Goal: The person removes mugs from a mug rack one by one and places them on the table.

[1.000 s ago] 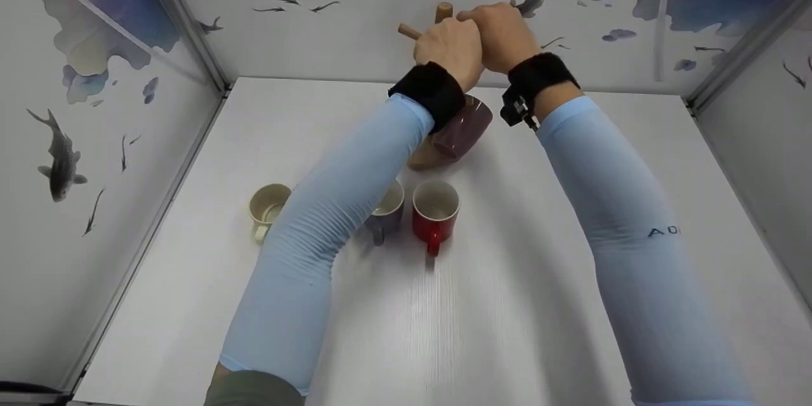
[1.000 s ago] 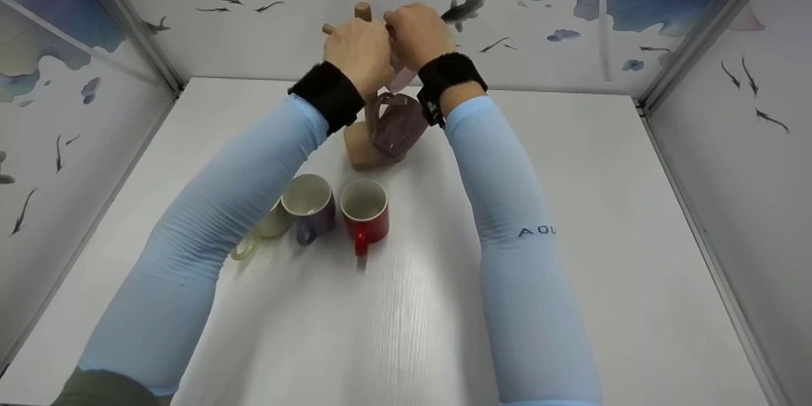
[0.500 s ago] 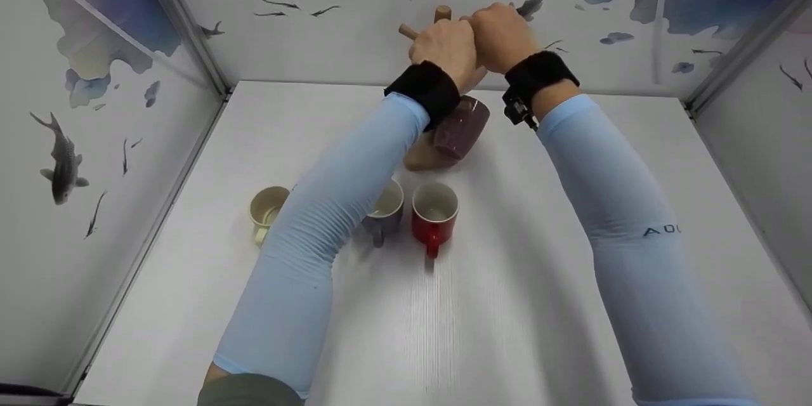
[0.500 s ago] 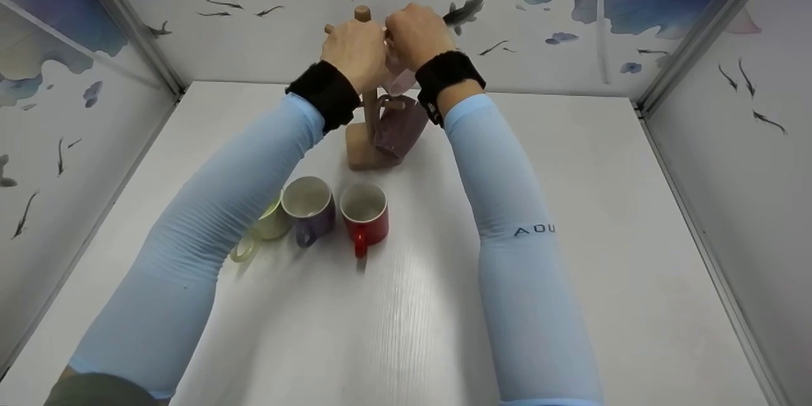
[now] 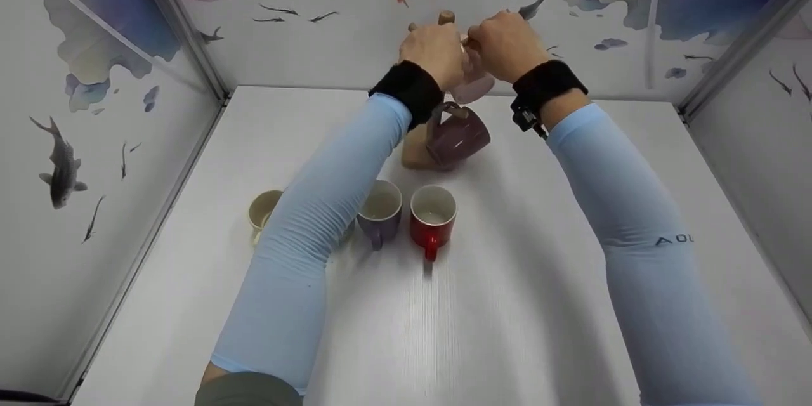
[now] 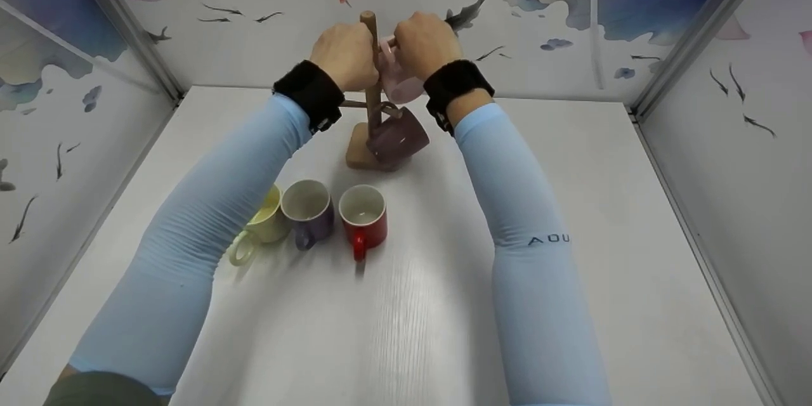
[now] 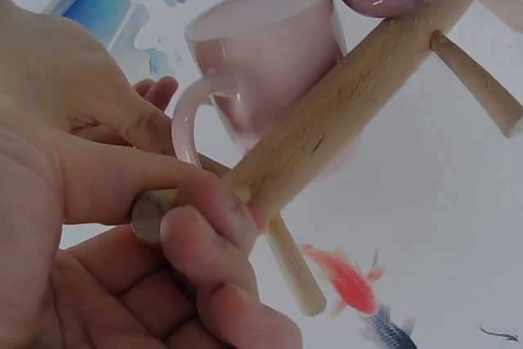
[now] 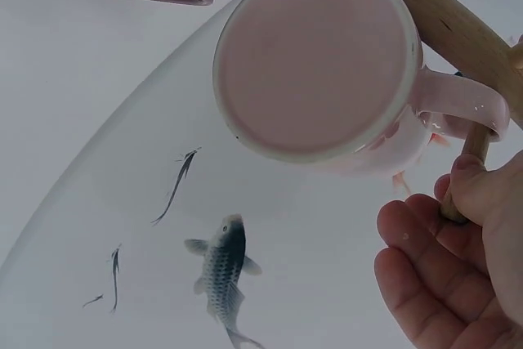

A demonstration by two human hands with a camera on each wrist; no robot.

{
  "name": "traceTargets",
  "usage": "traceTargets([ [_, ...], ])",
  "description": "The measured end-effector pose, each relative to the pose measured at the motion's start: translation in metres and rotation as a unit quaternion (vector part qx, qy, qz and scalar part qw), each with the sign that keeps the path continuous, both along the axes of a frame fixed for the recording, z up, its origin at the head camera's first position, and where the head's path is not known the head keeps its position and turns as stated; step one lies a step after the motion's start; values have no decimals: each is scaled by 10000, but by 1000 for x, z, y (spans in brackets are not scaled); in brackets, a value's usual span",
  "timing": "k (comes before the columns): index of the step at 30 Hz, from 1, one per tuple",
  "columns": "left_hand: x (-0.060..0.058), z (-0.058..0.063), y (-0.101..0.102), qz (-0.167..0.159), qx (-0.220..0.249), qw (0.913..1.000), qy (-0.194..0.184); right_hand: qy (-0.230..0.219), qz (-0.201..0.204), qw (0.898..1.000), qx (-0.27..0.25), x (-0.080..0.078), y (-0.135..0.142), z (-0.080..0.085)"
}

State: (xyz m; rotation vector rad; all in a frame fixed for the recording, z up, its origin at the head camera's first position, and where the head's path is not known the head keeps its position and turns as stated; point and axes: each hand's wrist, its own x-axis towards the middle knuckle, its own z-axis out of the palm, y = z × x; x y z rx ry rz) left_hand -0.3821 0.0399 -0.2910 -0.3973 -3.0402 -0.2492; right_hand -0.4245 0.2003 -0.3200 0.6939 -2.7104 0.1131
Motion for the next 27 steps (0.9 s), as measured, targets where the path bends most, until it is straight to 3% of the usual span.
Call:
traceTargets([
  [14,-1,-1,-8,-186,181,9997,13,-64,-103,9999,-22,5,9,-1],
  [19,-6,0,-11,-93,201,9998,6,-78,-51,9999,-48,8,10,-2],
  [27,-12,0,-17,-101,-95,9999,10,29,-88,10000,21,12,9,-3],
])
